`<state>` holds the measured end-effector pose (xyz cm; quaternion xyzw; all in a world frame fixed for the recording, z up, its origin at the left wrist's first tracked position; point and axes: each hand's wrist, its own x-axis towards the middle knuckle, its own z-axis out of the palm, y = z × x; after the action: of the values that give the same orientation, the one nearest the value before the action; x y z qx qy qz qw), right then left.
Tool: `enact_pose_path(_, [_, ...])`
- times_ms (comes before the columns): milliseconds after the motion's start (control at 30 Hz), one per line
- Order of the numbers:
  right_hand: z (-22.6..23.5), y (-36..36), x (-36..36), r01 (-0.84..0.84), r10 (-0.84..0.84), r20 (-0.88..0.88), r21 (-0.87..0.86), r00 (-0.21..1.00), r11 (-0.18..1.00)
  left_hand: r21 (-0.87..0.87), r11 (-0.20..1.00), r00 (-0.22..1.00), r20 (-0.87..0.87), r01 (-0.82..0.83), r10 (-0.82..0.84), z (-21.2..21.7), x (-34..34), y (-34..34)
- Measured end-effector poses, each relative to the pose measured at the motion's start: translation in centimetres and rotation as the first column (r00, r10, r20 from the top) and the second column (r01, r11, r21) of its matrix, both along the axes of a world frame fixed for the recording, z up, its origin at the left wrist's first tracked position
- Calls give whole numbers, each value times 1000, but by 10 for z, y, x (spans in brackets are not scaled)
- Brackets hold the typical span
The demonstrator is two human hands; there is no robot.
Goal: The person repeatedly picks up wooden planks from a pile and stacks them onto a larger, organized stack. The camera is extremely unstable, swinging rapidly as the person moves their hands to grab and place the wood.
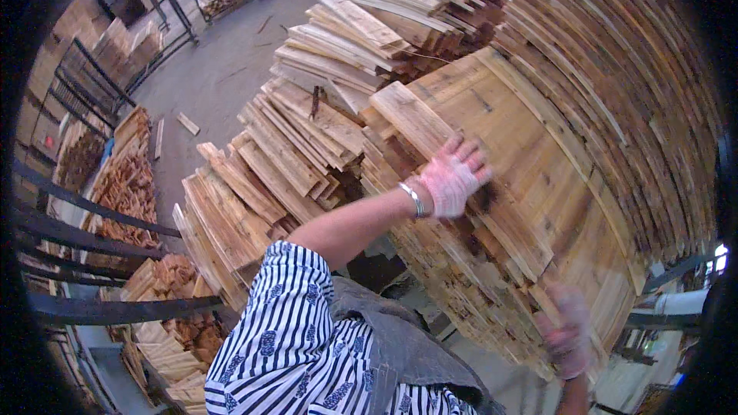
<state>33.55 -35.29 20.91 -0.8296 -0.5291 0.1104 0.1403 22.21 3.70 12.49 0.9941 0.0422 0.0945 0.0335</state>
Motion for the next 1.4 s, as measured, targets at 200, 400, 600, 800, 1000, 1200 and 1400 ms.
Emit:
enact_pose_path(200, [-141,137,-118,-254,38,-767,-165,640,953,-466,864,865,495,192,75,-78,-121,-36])
enact_pose_path(400, [-286,304,-186,-70,-198,-980,-196,-19,978,-873,-300,444,-461,-385,768,-204,-283,46])
enact_pose_path(600, [-372,488,-211,274,-85,-780,113,620,955,-798,-596,275,-556,87,784,-301,-352,169])
enact_pose_path(800, [-381,567,-200,579,-128,-871,-419,-475,699,-853,-520,386,-494,-43,779,-365,-345,238])
enact_pose_path(1000, [-379,584,-221,723,-119,-902,-405,-414,560,-749,-632,404,-524,202,750,-357,-316,252])
enact_pose_path(1200, [-349,582,-273,773,-68,-903,-399,-423,493,-293,-790,577,-556,538,599,-360,-332,273])
enact_pose_path(1400, [-314,568,-244,582,-201,-792,-571,-577,579,-384,-798,543,-588,465,599,-379,-326,272])
